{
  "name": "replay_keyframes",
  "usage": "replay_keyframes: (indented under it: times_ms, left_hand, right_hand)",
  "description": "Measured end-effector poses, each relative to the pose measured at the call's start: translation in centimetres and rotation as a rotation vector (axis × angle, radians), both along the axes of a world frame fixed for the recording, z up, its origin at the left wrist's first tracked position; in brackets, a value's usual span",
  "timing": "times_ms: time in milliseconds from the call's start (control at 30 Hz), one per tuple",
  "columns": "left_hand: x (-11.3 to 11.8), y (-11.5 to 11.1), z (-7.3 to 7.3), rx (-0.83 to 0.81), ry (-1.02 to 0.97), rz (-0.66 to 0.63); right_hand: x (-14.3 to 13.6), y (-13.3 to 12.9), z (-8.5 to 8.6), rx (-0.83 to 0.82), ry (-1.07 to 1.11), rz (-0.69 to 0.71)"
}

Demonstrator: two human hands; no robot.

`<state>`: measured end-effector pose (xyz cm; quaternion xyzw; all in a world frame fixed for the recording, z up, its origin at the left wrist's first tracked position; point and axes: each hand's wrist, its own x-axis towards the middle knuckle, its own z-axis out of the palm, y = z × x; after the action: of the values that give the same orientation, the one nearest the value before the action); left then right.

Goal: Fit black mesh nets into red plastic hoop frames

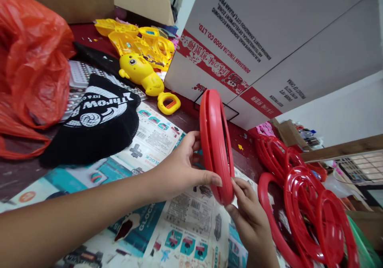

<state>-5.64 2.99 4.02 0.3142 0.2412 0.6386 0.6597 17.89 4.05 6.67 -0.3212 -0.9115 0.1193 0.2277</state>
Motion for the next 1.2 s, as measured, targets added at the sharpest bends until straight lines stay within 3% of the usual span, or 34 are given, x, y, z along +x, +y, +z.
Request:
replay_keyframes:
  times_ms: [167, 433, 767, 1200]
  left_hand:
    - [0.0, 0.1, -0.7, 0.094, -0.014, -0.062]
    - [-0.1, 0.0, -0.4, 0.083, -0.017, -0.092]
    - [0.2, 0.0, -0.6, 0.116, 0.016, -0.119]
    - [0.3, 0.0, -1.1, 0.165, 0.138, -0.026]
  right_hand:
    - [0.2, 0.0, 0.0, 0.012, -0.037, 0.036]
    - [0.1, -0.1, 0.4, 0.125, -0.126, 0.034]
    - [0.7, 0.4, 1.2, 0.147, -0.172, 0.111]
    - [0.8, 0.7, 1.4, 0.182, -0.207, 0.137]
